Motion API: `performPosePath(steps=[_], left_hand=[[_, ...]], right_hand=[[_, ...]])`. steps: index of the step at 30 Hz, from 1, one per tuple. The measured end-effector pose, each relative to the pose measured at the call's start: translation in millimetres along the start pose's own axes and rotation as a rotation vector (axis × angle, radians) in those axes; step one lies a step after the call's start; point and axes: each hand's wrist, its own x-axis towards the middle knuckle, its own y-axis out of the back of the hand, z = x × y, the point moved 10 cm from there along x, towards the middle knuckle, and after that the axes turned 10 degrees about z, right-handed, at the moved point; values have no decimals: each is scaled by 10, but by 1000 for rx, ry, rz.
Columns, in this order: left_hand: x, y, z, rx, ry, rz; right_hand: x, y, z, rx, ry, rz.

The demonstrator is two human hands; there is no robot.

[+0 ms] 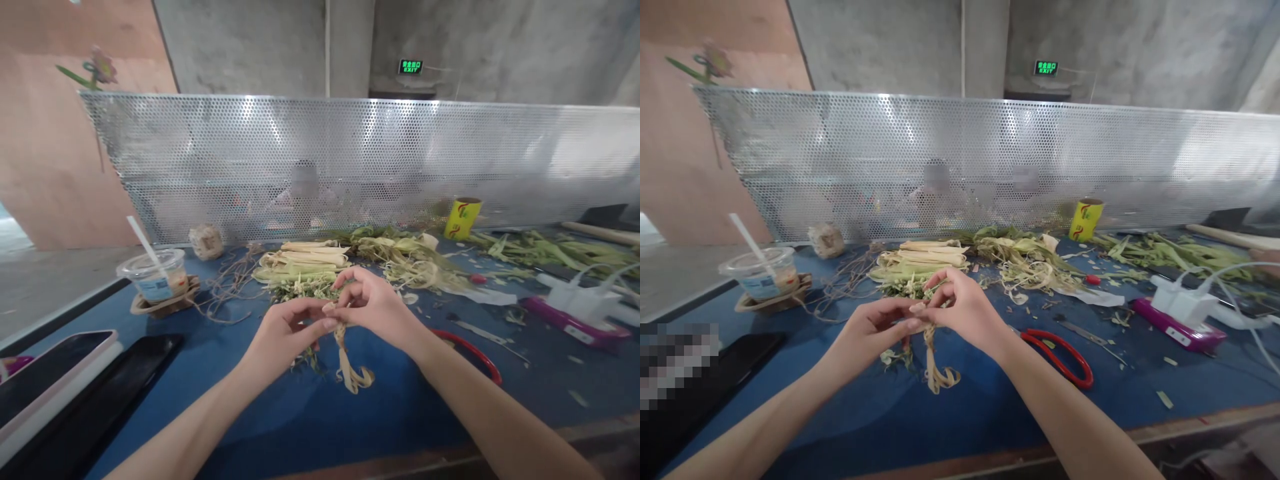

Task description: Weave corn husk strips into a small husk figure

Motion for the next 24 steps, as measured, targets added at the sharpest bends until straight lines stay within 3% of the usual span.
performPosePath(steps=[4,9,12,19,24], left_hand=[[4,67,-7,7,-1,76],[-11,119,61,140,-100,143],[-23,99,66,149,-109,122],[23,97,-53,-7,8,87],[36,125,-29,50,-36,112]], right_hand=[[23,5,-9,8,9,5],[24,-4,-22,-16,53,25],[20,-17,-33,-21,53,10],[5,-75,4,22,-25,-107],[-1,-67,-40,-74,20,-114]])
